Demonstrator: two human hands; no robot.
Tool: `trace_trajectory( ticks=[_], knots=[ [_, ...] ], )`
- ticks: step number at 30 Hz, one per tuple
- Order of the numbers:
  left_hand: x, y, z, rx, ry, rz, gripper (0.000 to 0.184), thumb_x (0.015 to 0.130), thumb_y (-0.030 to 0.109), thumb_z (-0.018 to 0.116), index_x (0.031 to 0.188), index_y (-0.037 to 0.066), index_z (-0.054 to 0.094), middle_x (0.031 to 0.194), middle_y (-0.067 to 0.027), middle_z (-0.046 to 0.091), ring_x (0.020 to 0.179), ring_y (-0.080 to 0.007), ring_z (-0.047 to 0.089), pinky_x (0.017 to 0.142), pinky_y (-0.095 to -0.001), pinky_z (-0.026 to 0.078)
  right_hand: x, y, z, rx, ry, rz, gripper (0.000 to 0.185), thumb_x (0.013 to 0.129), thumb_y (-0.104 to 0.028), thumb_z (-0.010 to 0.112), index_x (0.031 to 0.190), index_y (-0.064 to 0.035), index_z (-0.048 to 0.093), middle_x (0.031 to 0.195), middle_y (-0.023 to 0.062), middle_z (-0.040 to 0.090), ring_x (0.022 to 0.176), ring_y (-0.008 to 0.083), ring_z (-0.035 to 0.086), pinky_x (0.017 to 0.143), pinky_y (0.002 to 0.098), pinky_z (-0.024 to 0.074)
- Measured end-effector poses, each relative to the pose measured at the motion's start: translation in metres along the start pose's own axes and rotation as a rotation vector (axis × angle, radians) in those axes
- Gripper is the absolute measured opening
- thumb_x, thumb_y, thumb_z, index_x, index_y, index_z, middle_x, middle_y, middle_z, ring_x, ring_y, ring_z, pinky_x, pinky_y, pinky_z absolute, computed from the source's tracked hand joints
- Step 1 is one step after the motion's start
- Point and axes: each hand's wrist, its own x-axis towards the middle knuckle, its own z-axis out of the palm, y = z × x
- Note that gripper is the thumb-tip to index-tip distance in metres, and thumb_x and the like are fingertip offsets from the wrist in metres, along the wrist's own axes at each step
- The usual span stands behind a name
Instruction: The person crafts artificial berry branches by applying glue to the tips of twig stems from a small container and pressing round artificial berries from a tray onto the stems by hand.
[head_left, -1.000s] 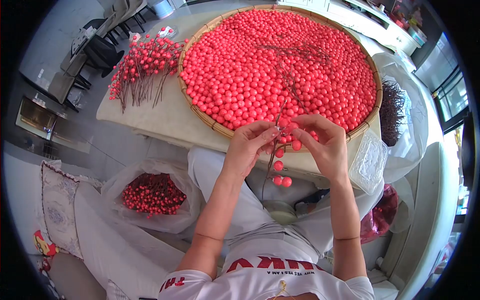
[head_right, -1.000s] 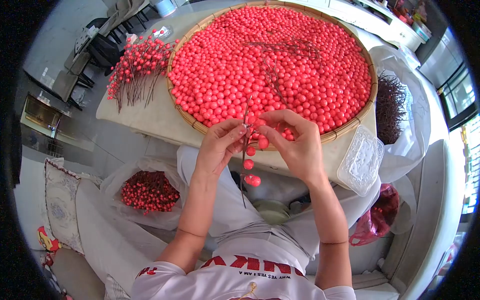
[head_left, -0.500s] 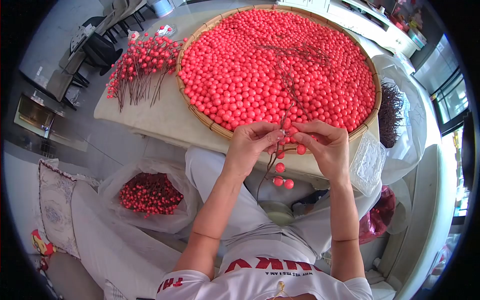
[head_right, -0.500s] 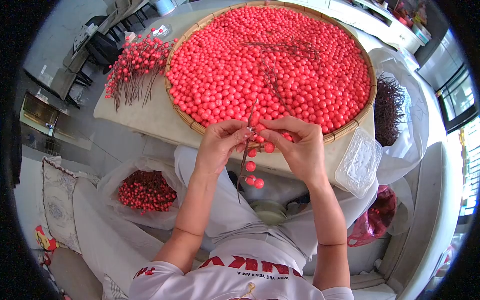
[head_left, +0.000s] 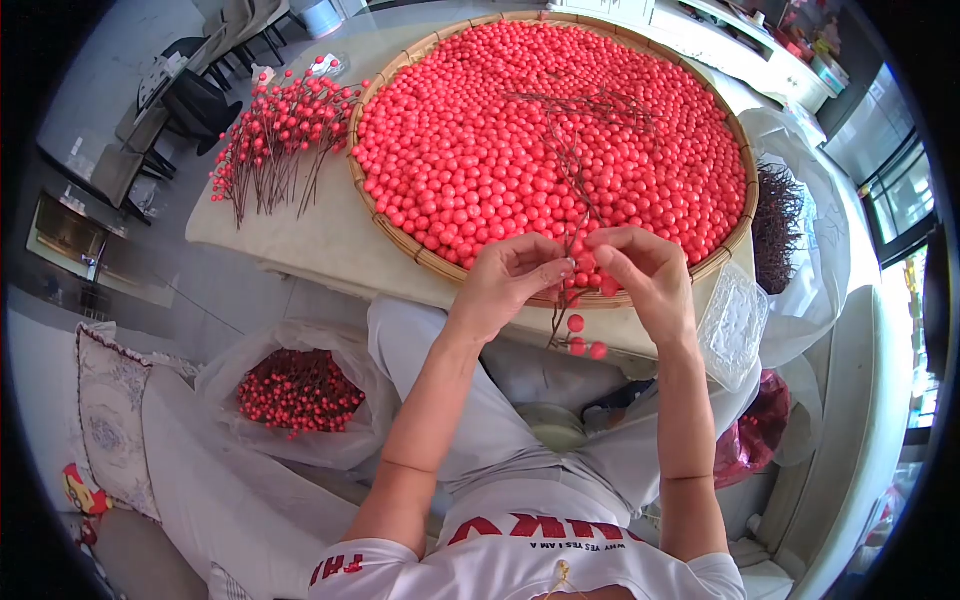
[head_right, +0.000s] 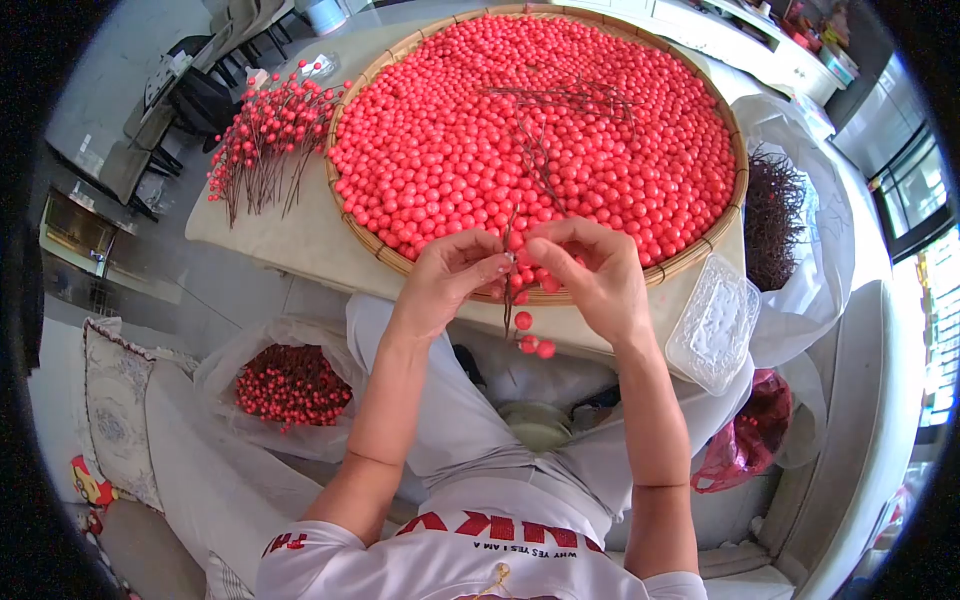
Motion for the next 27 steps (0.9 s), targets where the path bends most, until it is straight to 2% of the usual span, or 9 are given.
trace_trajectory(
  ticks=[3,8,13,17,22,27],
  knots=[
    [0.000,0.003,-0.001,0.045,-0.056,-0.005,0.005,0.085,0.007,0.062,0.089,0.003,0.063,0.080,-0.0010,0.062,0.065,-0.0060,0.053,0.060,-0.0154,0.044,0.005,0.006,-0.004,0.055,-0.007,0.021,0.012,0.081,-0.003,0.066,0.091,0.0022,0.065,0.078,0.0061,0.064,0.066,0.0087,0.056,0.057,0.0170,0.0453],
    [0.000,-0.007,-0.010,-0.055,-0.111,-0.043,0.006,0.088,0.009,0.058,0.091,0.004,0.060,0.081,-0.0039,0.061,0.065,-0.0100,0.055,0.061,-0.0199,0.047,0.008,0.016,-0.007,0.083,-0.009,0.003,0.013,0.083,-0.006,0.064,0.093,0.0011,0.064,0.081,0.0063,0.064,0.070,0.0096,0.057,0.062,0.0183,0.0462],
    [0.000,-0.017,-0.013,-0.225,-0.167,-0.061,0.008,0.091,0.012,0.055,0.090,0.005,0.058,0.078,-0.0054,0.060,0.065,-0.0107,0.055,0.062,-0.0193,0.047,0.005,0.014,-0.002,0.327,0.089,-0.028,0.016,0.084,-0.007,0.062,0.098,0.0010,0.063,0.084,0.0069,0.064,0.074,0.0106,0.058,0.068,0.0200,0.0475],
    [-0.007,-0.011,-0.004,-0.123,-0.083,-0.021,0.010,0.092,0.014,0.053,0.089,0.005,0.057,0.077,-0.0066,0.059,0.063,-0.0099,0.053,0.058,-0.0187,0.046,-0.001,0.013,0.002,0.252,0.059,-0.022,0.018,0.085,-0.008,0.061,0.101,0.0012,0.062,0.086,0.0077,0.064,0.074,0.0112,0.058,0.069,0.0201,0.0486],
    [-0.013,-0.001,0.005,0.003,-0.081,0.031,0.012,0.093,0.012,0.050,0.087,0.004,0.057,0.078,-0.0024,0.058,0.059,-0.0066,0.047,0.048,-0.0187,0.038,-0.004,0.015,0.001,0.262,0.046,-0.014,0.017,0.087,-0.003,0.058,0.103,0.0028,0.059,0.088,0.0098,0.062,0.073,0.0126,0.058,0.067,0.0212,0.0487],
    [-0.015,0.006,0.008,0.084,-0.095,0.027,0.013,0.093,0.012,0.050,0.086,0.004,0.058,0.074,-0.0018,0.057,0.056,-0.0062,0.046,0.046,-0.0184,0.037,-0.007,0.017,0.001,0.299,0.007,-0.033,0.018,0.086,-0.007,0.061,0.101,0.0024,0.062,0.086,0.0083,0.065,0.074,0.0118,0.059,0.068,0.0203,0.0498]
  ],
)
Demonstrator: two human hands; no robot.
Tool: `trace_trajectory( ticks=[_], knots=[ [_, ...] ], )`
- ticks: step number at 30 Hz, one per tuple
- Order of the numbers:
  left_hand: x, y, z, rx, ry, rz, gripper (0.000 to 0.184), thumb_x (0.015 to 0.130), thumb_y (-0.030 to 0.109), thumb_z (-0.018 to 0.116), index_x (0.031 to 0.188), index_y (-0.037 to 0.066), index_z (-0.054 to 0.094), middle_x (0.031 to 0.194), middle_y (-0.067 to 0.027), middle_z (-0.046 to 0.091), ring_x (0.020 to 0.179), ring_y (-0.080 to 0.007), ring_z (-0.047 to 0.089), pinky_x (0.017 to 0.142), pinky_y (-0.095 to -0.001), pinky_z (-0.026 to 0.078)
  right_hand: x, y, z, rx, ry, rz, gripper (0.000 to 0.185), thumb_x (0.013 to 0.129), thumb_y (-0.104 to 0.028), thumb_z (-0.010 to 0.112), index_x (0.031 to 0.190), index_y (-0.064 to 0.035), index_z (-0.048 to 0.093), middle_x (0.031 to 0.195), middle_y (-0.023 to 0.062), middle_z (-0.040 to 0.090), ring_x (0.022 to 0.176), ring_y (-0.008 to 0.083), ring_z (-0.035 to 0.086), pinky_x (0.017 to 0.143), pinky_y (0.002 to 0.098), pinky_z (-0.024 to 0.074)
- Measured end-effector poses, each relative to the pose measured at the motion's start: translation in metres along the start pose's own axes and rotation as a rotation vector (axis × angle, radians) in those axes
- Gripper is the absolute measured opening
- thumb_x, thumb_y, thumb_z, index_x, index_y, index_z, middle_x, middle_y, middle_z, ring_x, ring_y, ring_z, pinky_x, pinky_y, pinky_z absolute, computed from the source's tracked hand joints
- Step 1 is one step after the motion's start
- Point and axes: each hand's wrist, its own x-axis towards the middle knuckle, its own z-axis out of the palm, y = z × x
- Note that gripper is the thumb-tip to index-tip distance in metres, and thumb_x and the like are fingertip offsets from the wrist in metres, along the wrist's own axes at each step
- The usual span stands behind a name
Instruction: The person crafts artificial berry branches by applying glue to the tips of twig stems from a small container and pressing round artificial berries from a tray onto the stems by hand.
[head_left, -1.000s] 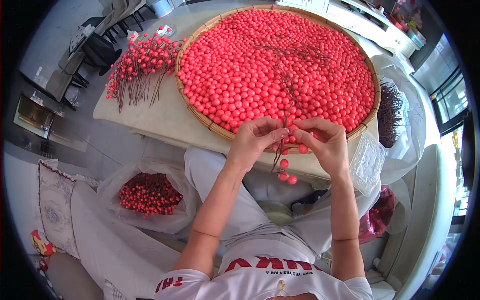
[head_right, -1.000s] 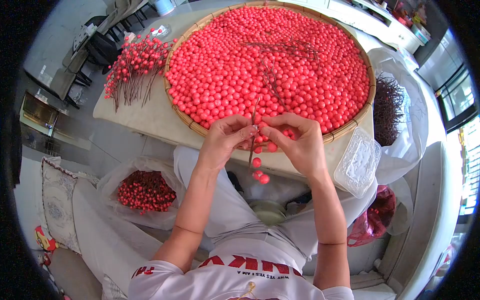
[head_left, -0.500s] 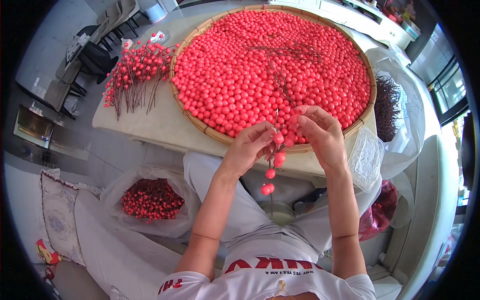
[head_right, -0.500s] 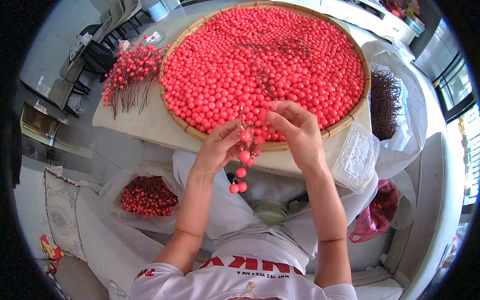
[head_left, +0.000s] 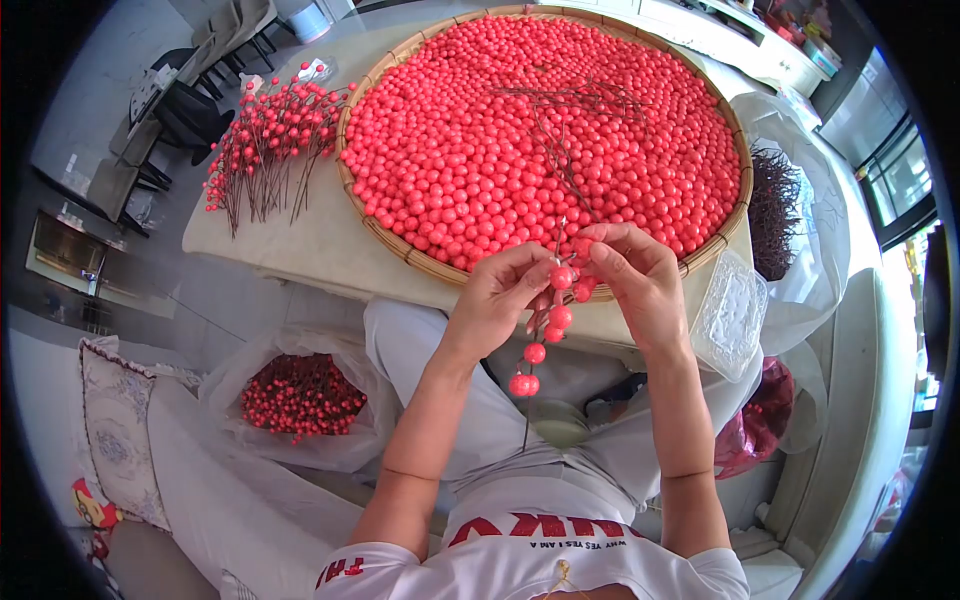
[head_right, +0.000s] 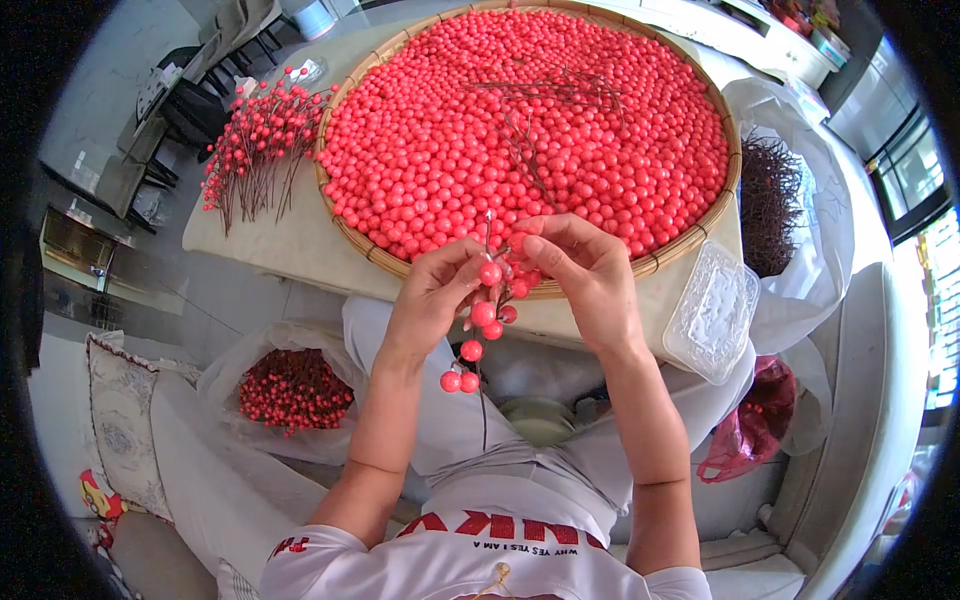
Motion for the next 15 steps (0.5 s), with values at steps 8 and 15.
trace_trajectory(
  ticks=[8,15],
  knots=[
    [-0.001,-0.002,0.001,0.028,0.029,0.014,0.013,0.093,0.012,0.051,0.084,0.004,0.058,0.072,-0.0015,0.057,0.055,-0.0059,0.045,0.046,-0.0185,0.037,-0.005,0.000,0.007,-0.067,0.027,-0.041,0.017,0.085,-0.004,0.062,0.100,0.0027,0.062,0.085,0.0086,0.065,0.073,0.0110,0.059,0.065,0.0204,0.0507],
    [0.001,-0.006,0.001,0.007,0.060,0.025,0.013,0.092,0.012,0.052,0.085,0.004,0.058,0.072,-0.0015,0.057,0.055,-0.0060,0.047,0.046,-0.0187,0.038,-0.008,0.000,0.011,-0.095,0.046,-0.051,0.016,0.083,0.000,0.062,0.098,0.0033,0.061,0.086,0.0088,0.065,0.074,0.0101,0.059,0.065,0.0200,0.0509]
  ],
)
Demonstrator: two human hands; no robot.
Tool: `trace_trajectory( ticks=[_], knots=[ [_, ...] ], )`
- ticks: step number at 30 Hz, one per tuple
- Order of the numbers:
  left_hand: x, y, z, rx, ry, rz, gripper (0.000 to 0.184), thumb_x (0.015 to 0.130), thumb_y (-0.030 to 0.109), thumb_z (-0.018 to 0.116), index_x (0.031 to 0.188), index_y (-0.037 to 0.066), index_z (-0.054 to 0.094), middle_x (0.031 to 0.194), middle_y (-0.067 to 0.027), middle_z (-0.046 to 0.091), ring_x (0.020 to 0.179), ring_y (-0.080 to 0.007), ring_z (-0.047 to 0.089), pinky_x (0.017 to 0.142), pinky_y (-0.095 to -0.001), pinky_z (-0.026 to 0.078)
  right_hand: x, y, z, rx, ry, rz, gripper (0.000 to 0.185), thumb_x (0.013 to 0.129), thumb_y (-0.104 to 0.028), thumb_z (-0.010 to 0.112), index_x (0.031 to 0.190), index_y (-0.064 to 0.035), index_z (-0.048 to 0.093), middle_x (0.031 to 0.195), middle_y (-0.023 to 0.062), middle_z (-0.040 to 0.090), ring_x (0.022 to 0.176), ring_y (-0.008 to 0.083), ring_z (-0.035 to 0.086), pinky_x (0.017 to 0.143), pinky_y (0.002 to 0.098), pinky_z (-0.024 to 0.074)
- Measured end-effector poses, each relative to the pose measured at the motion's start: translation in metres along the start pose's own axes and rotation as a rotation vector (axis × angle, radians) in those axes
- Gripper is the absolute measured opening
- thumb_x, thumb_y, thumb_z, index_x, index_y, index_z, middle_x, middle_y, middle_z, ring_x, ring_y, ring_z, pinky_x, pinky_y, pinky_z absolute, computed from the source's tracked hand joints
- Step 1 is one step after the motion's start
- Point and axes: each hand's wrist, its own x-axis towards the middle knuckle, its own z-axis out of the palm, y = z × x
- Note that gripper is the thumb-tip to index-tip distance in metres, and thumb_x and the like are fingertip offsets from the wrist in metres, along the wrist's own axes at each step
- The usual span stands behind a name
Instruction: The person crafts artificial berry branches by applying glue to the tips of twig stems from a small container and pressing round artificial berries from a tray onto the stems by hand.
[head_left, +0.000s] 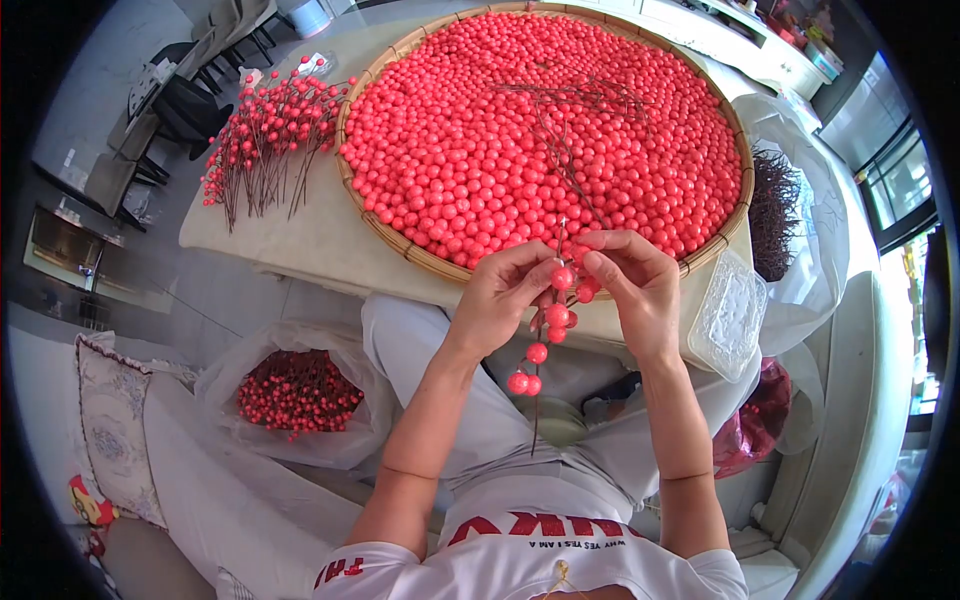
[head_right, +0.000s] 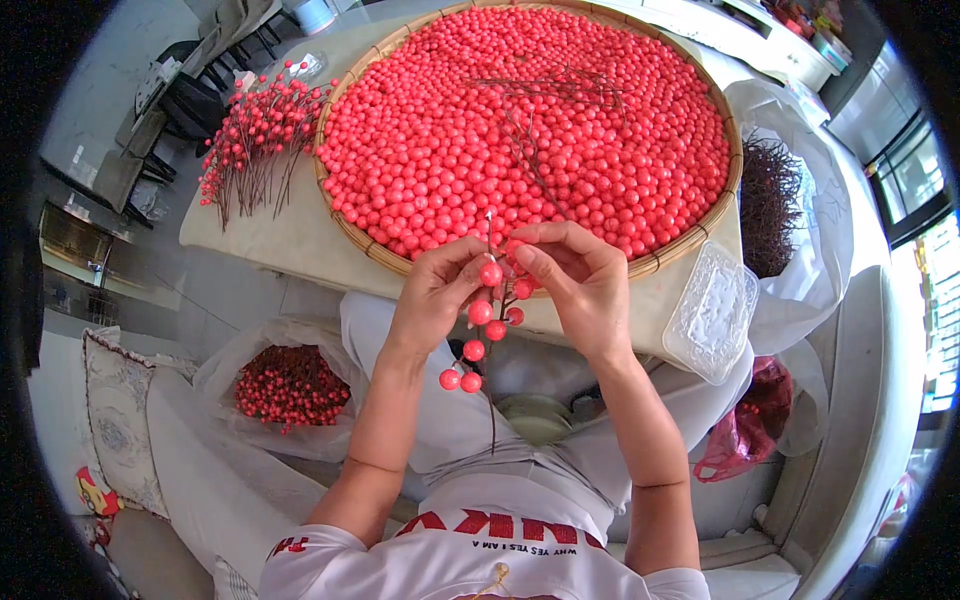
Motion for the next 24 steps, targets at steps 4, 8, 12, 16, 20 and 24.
trace_trajectory(
  ticks=[4,8,12,16,20,24],
  knots=[
    [0.001,-0.001,0.001,-0.018,-0.003,0.002,0.012,0.092,0.012,0.052,0.086,0.004,0.058,0.073,-0.0016,0.057,0.056,-0.0061,0.048,0.047,-0.0186,0.038,0.000,0.000,0.002,-0.007,0.008,-0.034,0.014,0.083,0.001,0.062,0.097,0.0033,0.062,0.085,0.0082,0.065,0.073,0.0099,0.059,0.064,0.0188,0.0504],
    [0.002,-0.001,0.001,-0.032,-0.006,-0.023,0.012,0.092,0.012,0.052,0.086,0.003,0.059,0.074,-0.0018,0.058,0.057,-0.0062,0.049,0.048,-0.0183,0.039,0.001,0.004,0.004,-0.040,0.021,-0.081,0.014,0.083,0.001,0.062,0.096,0.0031,0.062,0.085,0.0076,0.065,0.073,0.0097,0.059,0.065,0.0181,0.0499],
    [0.004,-0.004,-0.001,-0.030,-0.009,-0.043,0.011,0.092,0.011,0.052,0.087,0.003,0.059,0.074,-0.0022,0.058,0.058,-0.0064,0.050,0.049,-0.0179,0.039,0.002,0.008,0.002,-0.072,0.030,-0.097,0.013,0.083,0.002,0.062,0.096,0.0031,0.063,0.084,0.0071,0.065,0.073,0.0094,0.059,0.065,0.0177,0.0494],
    [0.007,-0.011,-0.005,-0.002,-0.002,-0.029,0.008,0.090,0.010,0.055,0.089,0.004,0.059,0.074,-0.0031,0.058,0.059,-0.0066,0.051,0.049,-0.0174,0.039,0.006,0.012,0.000,-0.078,0.013,-0.031,0.013,0.082,0.002,0.061,0.095,0.0034,0.063,0.083,0.0065,0.065,0.074,0.0091,0.059,0.066,0.0176,0.0490],
    [0.012,-0.005,-0.005,0.078,0.198,0.145,0.007,0.087,0.007,0.059,0.093,0.004,0.060,0.077,-0.0048,0.060,0.063,-0.0070,0.053,0.049,-0.0170,0.037,0.017,0.013,-0.004,-0.122,-0.032,0.027,0.015,0.083,0.001,0.062,0.097,0.0026,0.063,0.083,0.0050,0.066,0.076,0.0087,0.058,0.066,0.0185,0.0487],
    [0.008,0.001,-0.024,-0.063,0.147,0.094,0.014,0.084,0.004,0.062,0.098,0.004,0.060,0.081,-0.0061,0.061,0.065,-0.0082,0.055,0.050,-0.0170,0.038,0.025,0.009,-0.004,-0.219,-0.041,-0.008,0.016,0.083,-0.002,0.061,0.099,-0.0006,0.065,0.085,0.0047,0.067,0.076,0.0100,0.059,0.067,0.0206,0.0494]
  ],
)
